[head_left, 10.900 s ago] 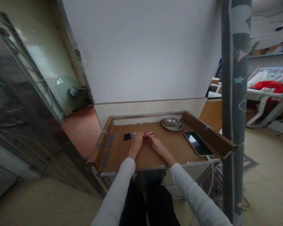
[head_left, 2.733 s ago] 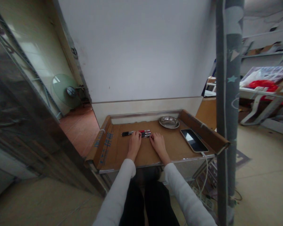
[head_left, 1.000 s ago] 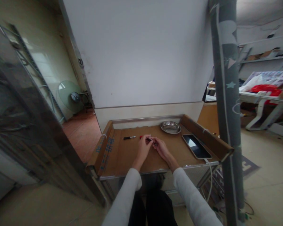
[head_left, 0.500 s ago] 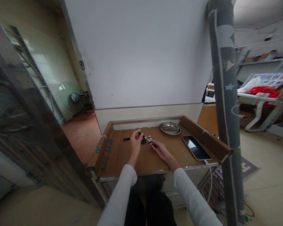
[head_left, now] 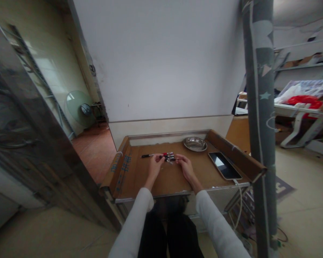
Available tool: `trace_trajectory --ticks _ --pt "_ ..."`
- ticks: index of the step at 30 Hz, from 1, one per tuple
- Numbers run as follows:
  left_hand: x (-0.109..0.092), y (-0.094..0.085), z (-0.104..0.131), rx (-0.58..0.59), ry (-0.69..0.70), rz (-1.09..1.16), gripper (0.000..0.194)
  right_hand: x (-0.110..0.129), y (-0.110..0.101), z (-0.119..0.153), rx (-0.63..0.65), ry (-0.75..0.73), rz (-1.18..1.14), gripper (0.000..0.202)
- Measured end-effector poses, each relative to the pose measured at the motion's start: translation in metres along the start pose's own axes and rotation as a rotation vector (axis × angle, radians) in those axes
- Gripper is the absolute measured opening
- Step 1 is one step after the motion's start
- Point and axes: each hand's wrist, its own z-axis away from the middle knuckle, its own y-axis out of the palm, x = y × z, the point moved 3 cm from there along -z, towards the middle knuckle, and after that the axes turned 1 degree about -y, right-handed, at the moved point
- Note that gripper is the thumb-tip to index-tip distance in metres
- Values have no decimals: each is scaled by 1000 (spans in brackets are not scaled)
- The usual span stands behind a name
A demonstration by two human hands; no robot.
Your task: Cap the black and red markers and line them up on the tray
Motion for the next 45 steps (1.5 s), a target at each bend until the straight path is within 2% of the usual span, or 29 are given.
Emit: trace_trajectory --ticks 3,6,10,13,18,21,25,30,36,41,45 --pt "-3 5 6 108 47 -189 12 -1 -7 -2 -108 -100 127 29" --pt "-9 9 11 195 156 -440 10 5 -9 0 -123 -196 231 29" --pt "-15 9 18 273 294 -747 11 13 0 6 -9 -232 304 27" --pt "-19 4 24 247 329 -872 14 16 8 10 98 -237 361 23" --pt "-22 -13 32 140 356 -798 21 16 16 15 266 -223 453 18" --pt "-17 -23 37 172 342 -735 16 16 17 18 308 -208 492 19" --pt "-4 -28 41 253 259 -721 11 16 15 20 288 -198 476 23" --pt "2 -19 38 301 261 -732 8 16 10 19 224 -275 587 26" --pt "0 5 34 334 301 -677 9 10 6 15 142 -406 822 24" --pt "0 19 25 281 280 -677 14 6 8 14 169 -473 891 23" --pt "0 19 20 229 278 -697 17 5 11 14 179 -510 924 25"
